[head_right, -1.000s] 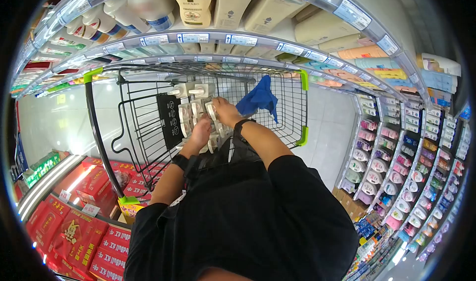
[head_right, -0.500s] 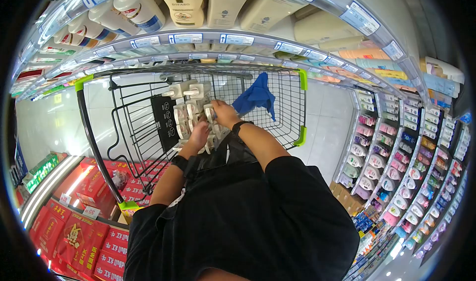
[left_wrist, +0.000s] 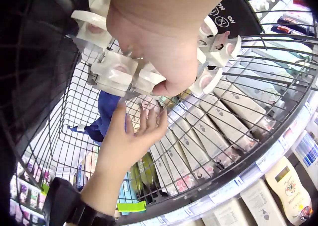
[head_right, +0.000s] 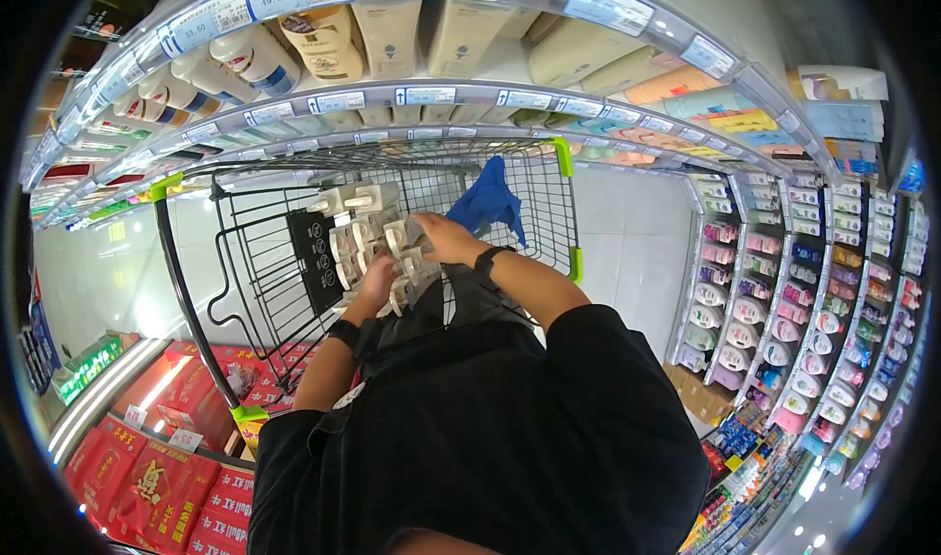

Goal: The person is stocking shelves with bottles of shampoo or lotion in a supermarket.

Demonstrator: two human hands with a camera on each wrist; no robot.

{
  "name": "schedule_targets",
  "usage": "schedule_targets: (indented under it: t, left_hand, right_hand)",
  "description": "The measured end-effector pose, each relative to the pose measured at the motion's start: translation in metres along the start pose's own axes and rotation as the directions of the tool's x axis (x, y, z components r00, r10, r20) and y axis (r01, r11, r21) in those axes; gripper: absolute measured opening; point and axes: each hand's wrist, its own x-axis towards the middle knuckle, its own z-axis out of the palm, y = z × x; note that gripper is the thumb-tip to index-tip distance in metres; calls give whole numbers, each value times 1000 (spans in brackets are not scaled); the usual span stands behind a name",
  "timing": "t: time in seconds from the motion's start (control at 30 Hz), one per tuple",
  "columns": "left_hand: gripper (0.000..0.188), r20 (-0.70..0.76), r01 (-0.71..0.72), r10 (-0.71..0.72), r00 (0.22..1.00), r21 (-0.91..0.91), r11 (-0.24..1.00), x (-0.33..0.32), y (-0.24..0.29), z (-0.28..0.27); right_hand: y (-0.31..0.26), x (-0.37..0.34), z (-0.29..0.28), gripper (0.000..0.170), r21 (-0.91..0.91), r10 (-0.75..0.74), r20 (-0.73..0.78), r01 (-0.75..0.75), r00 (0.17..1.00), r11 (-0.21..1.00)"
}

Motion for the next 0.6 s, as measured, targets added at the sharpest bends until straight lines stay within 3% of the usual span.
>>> schedule_targets:
  t: [0.07, 0.1, 0.2, 0.23, 0.27, 0.37, 0.43, 0.53, 0.6]
  left_hand:
    - [52, -135, 8, 4, 991, 90, 996, 8, -10, -14]
    - [50, -259, 0, 49, 965, 188, 982, 7, -12, -16]
    - [40, -451, -153, 267, 852, 273, 950, 8, -20, -19]
    - [35, -509, -225, 392, 767, 358, 906, 1, -18, -8]
    - [30, -548, -282, 508, 665, 446, 850, -6, -17, 2]
    - [20, -577, -238, 716, 393, 688, 685, -8, -15, 37]
    - [20, -520, -128, 820, 239, 820, 557, -13, -4, 72]
    - [25, -601, -123, 799, 19, 792, 598, -2, -3, 114]
    - [25, -502, -130, 865, 15, 857, 499, 12, -8, 134]
  right_hand:
    - [11, -23, -16, 74, -32, 35, -31, -36, 999, 999]
    - [18, -35, -26, 72, -80, 60, -51, -64, 997, 995]
    - [40, -75, -60, 61, -221, 87, -197, -131, 977, 966]
    - [47, -89, -69, 54, -291, 30, -323, -129, 946, 948]
    - [56, -103, -79, 53, -320, 24, -356, -146, 934, 936]
    - [75, -139, -111, 46, -345, 39, -471, -225, 881, 911]
    - [93, -159, -119, 45, -421, -122, -434, -81, 893, 903]
    - [116, -176, -130, 41, -427, -283, -355, 115, 891, 897]
    - [123, -188, -141, 38, -416, -352, -286, 215, 891, 883]
